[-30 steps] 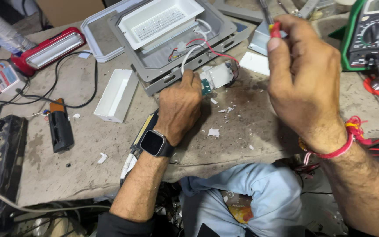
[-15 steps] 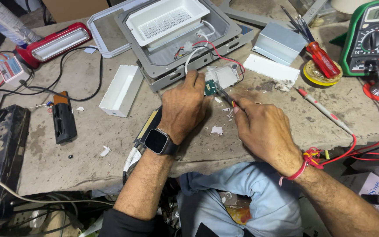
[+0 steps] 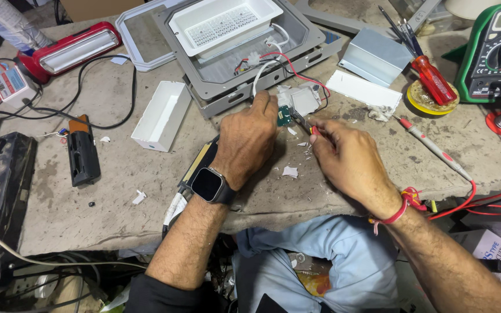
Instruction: The person is repairing an electronic device by manipulating wires and components on a circuit board. They use pliers and a screwdriver to adjust connections and secure parts within a white plastic housing.
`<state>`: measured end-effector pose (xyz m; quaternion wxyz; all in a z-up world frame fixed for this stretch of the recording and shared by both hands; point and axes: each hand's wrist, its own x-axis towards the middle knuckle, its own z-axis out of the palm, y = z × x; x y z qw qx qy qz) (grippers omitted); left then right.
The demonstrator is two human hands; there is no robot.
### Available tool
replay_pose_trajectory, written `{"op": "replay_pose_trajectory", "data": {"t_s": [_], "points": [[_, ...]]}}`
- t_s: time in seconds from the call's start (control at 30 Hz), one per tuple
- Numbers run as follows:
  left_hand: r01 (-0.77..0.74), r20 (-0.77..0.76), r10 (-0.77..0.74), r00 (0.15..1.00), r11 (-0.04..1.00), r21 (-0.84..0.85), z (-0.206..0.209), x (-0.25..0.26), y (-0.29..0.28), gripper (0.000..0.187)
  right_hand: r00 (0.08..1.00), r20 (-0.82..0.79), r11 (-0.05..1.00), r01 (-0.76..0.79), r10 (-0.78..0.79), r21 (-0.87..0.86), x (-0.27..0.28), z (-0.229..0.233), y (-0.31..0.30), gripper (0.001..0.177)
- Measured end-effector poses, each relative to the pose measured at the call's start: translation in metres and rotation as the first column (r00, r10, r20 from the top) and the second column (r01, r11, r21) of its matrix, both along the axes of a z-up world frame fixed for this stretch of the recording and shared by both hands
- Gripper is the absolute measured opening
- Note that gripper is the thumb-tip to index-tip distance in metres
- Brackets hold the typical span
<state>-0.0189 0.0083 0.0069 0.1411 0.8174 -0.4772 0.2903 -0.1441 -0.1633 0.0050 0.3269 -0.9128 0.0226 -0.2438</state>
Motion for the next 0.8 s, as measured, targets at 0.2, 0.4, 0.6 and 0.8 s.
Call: {"op": "replay_pose_trajectory", "data": {"t_s": [0.2,0.4,0.6,0.8], "points": [[-0.018,0.009,0.017,1.0,0.999,0.045,0.002,0.002,-0.001,0.042,0.97,-0.237,0.998,0.058,-0.048,0.034,0.019,-0.011,-0.013,0.028],[-0.034,0.006,0.034,0.999,0.996,0.086,0.002,0.003,-0.002,0.044,0.991,-0.104,0.996,0.084,-0.081,0.024,0.015,0.011,0.006,0.021],[-0.096,0.104,0.084,0.991,0.989,0.116,0.002,-0.005,0.0,0.032,0.934,0.35,0.969,-0.019,-0.07,0.245,-0.011,0.119,0.009,0.023],[-0.123,0.156,0.114,0.981,0.991,0.05,0.0,-0.01,0.0,0.044,0.971,0.234,0.998,-0.054,0.046,0.027,-0.014,0.102,-0.034,0.02]]}}
